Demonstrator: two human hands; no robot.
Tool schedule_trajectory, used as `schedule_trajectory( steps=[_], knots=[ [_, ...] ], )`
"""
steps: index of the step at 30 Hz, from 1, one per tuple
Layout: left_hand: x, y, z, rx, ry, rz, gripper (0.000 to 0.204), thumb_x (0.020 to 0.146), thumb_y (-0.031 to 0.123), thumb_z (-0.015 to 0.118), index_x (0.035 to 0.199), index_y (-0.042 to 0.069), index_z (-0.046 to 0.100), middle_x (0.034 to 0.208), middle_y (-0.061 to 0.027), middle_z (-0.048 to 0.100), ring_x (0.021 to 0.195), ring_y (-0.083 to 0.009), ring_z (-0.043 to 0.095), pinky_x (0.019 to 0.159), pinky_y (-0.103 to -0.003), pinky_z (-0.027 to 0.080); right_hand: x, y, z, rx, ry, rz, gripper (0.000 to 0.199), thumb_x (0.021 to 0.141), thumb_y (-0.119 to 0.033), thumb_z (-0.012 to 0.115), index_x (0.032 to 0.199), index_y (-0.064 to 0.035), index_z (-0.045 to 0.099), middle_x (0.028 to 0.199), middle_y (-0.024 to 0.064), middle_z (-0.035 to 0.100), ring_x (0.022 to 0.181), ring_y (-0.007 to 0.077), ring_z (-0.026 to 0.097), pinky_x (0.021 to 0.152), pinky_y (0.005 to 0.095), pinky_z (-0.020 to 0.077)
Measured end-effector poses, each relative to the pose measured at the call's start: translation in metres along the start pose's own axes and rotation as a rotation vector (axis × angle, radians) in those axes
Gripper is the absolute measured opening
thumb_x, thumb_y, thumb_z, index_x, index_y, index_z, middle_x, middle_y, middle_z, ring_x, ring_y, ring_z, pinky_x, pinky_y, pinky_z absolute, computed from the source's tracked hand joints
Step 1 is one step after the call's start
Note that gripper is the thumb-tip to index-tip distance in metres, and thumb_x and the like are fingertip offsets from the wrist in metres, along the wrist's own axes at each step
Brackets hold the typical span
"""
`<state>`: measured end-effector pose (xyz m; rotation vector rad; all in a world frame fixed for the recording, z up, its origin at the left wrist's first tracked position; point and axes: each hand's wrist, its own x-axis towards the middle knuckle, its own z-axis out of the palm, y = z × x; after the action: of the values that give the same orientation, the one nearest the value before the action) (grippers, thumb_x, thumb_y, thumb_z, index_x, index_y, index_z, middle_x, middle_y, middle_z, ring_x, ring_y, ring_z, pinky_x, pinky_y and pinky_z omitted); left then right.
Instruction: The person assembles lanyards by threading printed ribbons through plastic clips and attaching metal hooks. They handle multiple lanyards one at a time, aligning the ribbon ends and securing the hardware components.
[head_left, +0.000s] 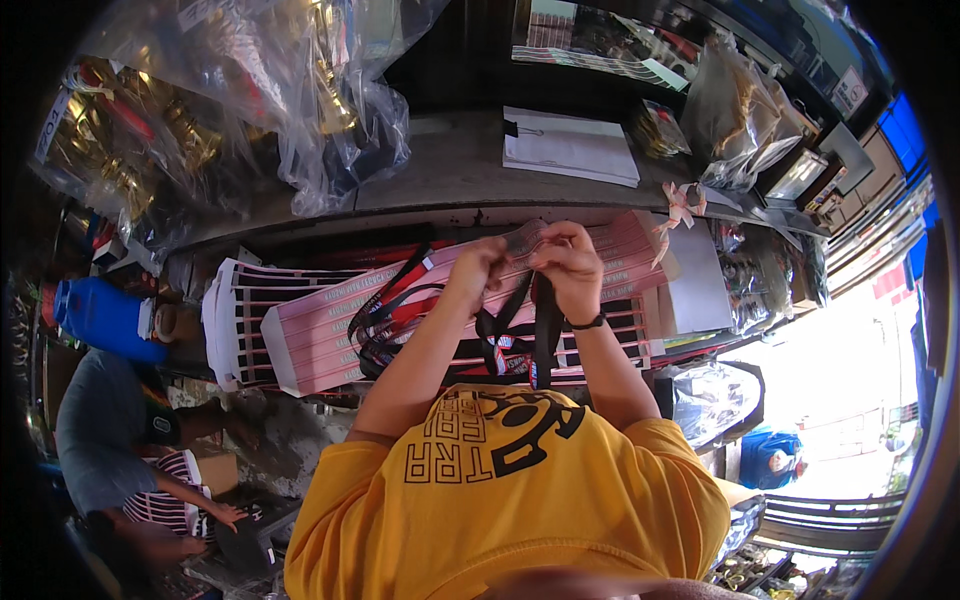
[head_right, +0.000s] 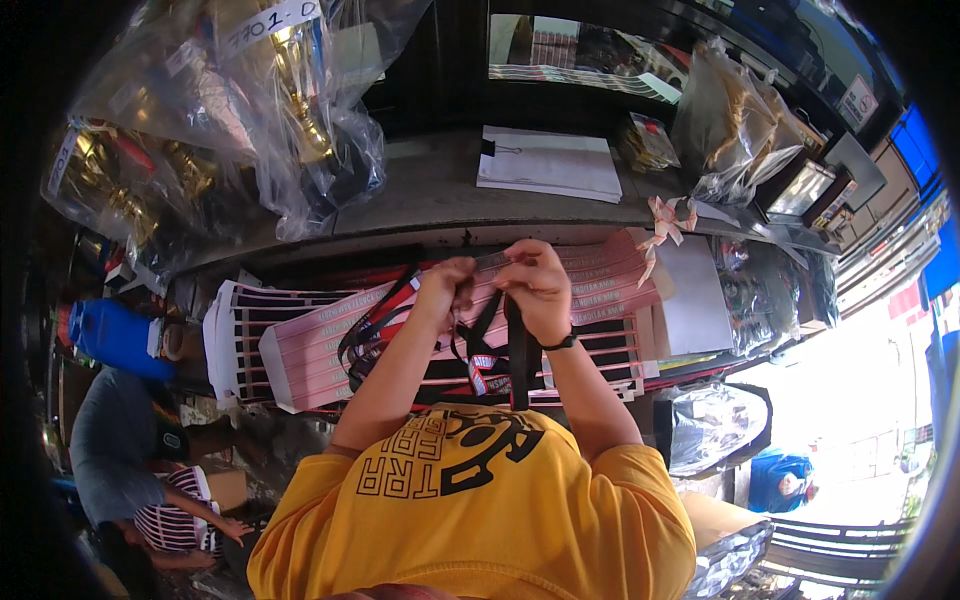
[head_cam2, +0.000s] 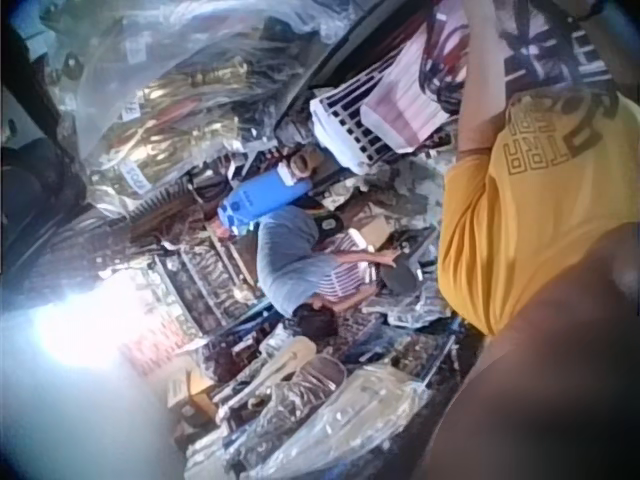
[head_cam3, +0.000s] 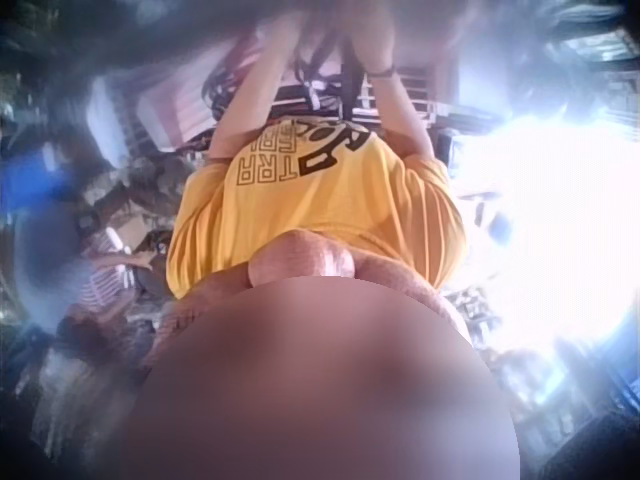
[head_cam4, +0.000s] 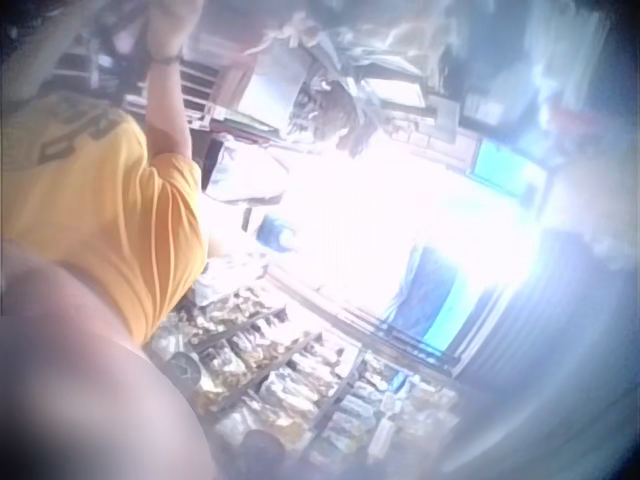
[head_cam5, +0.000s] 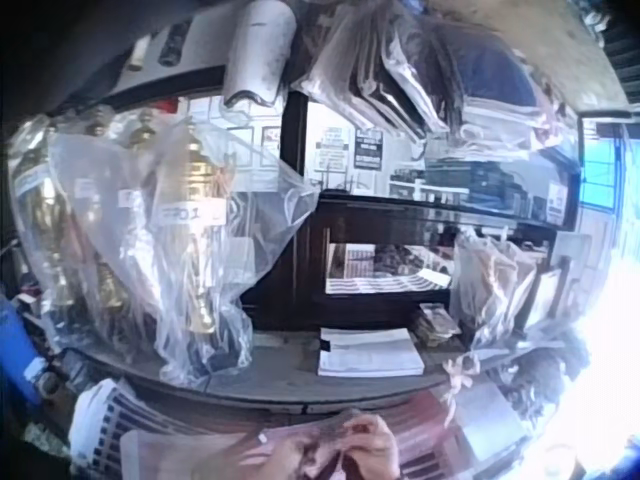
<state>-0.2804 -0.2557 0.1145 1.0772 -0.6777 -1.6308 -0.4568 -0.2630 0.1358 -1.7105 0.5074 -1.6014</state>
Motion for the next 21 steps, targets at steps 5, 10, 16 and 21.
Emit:
schedule_trajectory(
  steps=[5, 10, 16, 21],
  knots=[
    [-0.002, -0.009, -0.010, 0.124, 0.002, 0.300, 0.028, 0.097, 0.033, 0.048, 0.085, 0.007, 0.052, 0.066, 0.0014, 0.046, 0.053, -0.0063, 0.034, 0.051, -0.023, 0.029, 0.018, -0.024, -0.030, 0.052, 0.080, 0.077, 0.011, 0.078, 0.010, 0.065, 0.084, 0.0016, 0.068, 0.093, 0.0069, 0.058, 0.067, 0.0117, 0.058, 0.060, 0.0214, 0.0451],
    [-0.023, -0.026, 0.048, 0.191, -0.192, 0.562, 0.021, 0.092, 0.022, 0.061, 0.105, 0.006, 0.054, 0.083, 0.0061, 0.049, 0.071, -0.0034, 0.040, 0.064, -0.018, 0.034, 0.033, -0.026, -0.036, -0.106, -0.035, 0.166, 0.010, 0.078, 0.007, 0.067, 0.086, 0.0010, 0.069, 0.082, 0.0041, 0.060, 0.071, 0.0111, 0.060, 0.061, 0.0224, 0.0449],
    [-0.015, -0.014, 0.074, 0.072, -0.017, 0.236, 0.009, 0.090, 0.014, 0.062, 0.092, 0.006, 0.065, 0.076, 0.0011, 0.061, 0.065, -0.0053, 0.052, 0.057, -0.019, 0.038, 0.033, -0.017, -0.048, -0.159, -0.004, 0.135, 0.008, 0.078, 0.006, 0.068, 0.083, 0.0010, 0.069, 0.082, 0.0039, 0.061, 0.073, 0.0105, 0.060, 0.059, 0.0217, 0.0446],
    [0.013, -0.022, 0.055, -0.215, 0.164, -0.010, 0.012, 0.092, 0.019, 0.059, 0.086, 0.009, 0.058, 0.069, -0.0014, 0.058, 0.048, -0.0059, 0.044, 0.043, -0.021, 0.030, 0.028, -0.029, -0.062, 0.350, 0.153, 0.132, 0.008, 0.078, 0.007, 0.066, 0.082, 0.0009, 0.067, 0.083, 0.0050, 0.060, 0.072, 0.0130, 0.059, 0.052, 0.0201, 0.0437]
  ],
)
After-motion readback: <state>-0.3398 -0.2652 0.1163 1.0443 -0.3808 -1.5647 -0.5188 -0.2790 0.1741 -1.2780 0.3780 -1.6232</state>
